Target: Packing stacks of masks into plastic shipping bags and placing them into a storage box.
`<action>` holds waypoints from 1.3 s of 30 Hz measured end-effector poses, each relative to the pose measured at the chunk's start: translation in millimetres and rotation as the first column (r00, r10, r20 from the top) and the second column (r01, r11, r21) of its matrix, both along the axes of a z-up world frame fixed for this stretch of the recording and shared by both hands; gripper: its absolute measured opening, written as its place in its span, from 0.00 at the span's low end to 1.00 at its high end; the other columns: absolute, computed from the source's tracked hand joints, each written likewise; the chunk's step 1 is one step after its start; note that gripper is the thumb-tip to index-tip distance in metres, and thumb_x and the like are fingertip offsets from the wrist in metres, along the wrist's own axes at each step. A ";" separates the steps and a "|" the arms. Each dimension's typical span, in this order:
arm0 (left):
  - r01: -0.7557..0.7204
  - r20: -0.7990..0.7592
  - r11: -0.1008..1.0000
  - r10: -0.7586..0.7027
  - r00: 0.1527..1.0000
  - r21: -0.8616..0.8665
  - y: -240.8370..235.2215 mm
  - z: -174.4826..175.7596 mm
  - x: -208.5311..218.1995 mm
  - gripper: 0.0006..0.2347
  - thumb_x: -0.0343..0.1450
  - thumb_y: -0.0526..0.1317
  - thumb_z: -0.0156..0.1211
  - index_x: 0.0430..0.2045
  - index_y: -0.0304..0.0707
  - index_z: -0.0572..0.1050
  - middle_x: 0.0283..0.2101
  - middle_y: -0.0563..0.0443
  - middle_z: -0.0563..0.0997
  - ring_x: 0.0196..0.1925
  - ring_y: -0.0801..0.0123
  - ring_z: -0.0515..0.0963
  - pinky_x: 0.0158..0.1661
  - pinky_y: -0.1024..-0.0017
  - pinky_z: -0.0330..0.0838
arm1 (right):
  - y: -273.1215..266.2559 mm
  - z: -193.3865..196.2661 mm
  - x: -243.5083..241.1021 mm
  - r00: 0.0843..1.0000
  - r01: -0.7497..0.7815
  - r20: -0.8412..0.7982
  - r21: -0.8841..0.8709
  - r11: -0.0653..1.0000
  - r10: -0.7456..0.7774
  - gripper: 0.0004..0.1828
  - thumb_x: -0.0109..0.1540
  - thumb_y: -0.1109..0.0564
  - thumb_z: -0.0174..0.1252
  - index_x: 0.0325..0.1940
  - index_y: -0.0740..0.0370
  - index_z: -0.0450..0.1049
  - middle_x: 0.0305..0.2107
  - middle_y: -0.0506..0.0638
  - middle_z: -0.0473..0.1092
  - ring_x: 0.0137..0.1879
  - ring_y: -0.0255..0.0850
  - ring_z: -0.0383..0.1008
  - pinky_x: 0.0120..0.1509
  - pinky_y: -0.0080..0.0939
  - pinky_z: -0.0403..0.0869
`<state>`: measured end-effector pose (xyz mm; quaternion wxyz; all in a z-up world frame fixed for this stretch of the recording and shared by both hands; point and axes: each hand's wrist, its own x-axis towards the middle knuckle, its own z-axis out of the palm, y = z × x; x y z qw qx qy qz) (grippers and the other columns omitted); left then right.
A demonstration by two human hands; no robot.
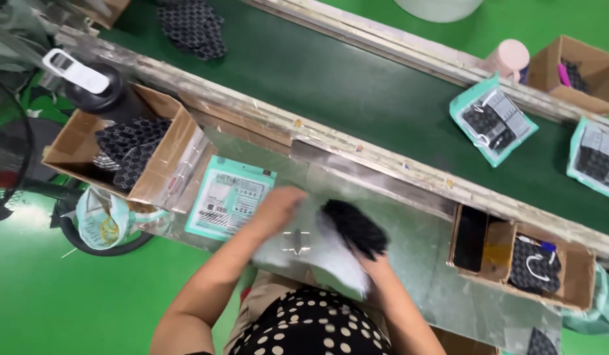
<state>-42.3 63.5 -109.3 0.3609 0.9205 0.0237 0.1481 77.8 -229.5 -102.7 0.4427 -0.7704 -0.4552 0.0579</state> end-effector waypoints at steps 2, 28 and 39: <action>-0.245 -0.057 0.967 0.249 0.967 0.065 43.7 7.9 -13.8 0.13 0.68 0.33 0.60 0.46 0.41 0.78 0.50 0.44 0.79 0.50 0.43 0.80 0.50 0.54 0.73 | -13.2 -28.8 7.3 0.982 -0.006 0.186 -0.058 0.998 0.017 0.19 0.62 0.58 0.60 0.57 0.60 0.77 0.53 0.55 0.77 0.61 0.50 0.75 0.73 0.48 0.66; 0.408 0.148 0.889 -0.441 0.885 0.208 -52.9 83.5 -20.2 0.14 0.64 0.31 0.60 0.42 0.42 0.76 0.50 0.51 0.81 0.57 0.58 0.78 0.54 0.62 0.72 | -2.5 10.5 -28.3 0.742 0.201 -0.641 -0.066 0.977 -0.196 0.16 0.61 0.57 0.65 0.52 0.62 0.78 0.43 0.50 0.78 0.48 0.39 0.76 0.55 0.40 0.75; 0.100 0.232 0.990 -0.074 0.970 -0.102 -52.0 138.2 4.4 0.05 0.68 0.40 0.68 0.28 0.42 0.80 0.35 0.54 0.83 0.48 0.60 0.79 0.55 0.58 0.60 | 7.8 70.4 -21.3 0.931 -0.199 -0.347 -0.221 0.955 0.114 0.18 0.55 0.63 0.64 0.50 0.62 0.76 0.41 0.53 0.76 0.48 0.46 0.75 0.54 0.45 0.74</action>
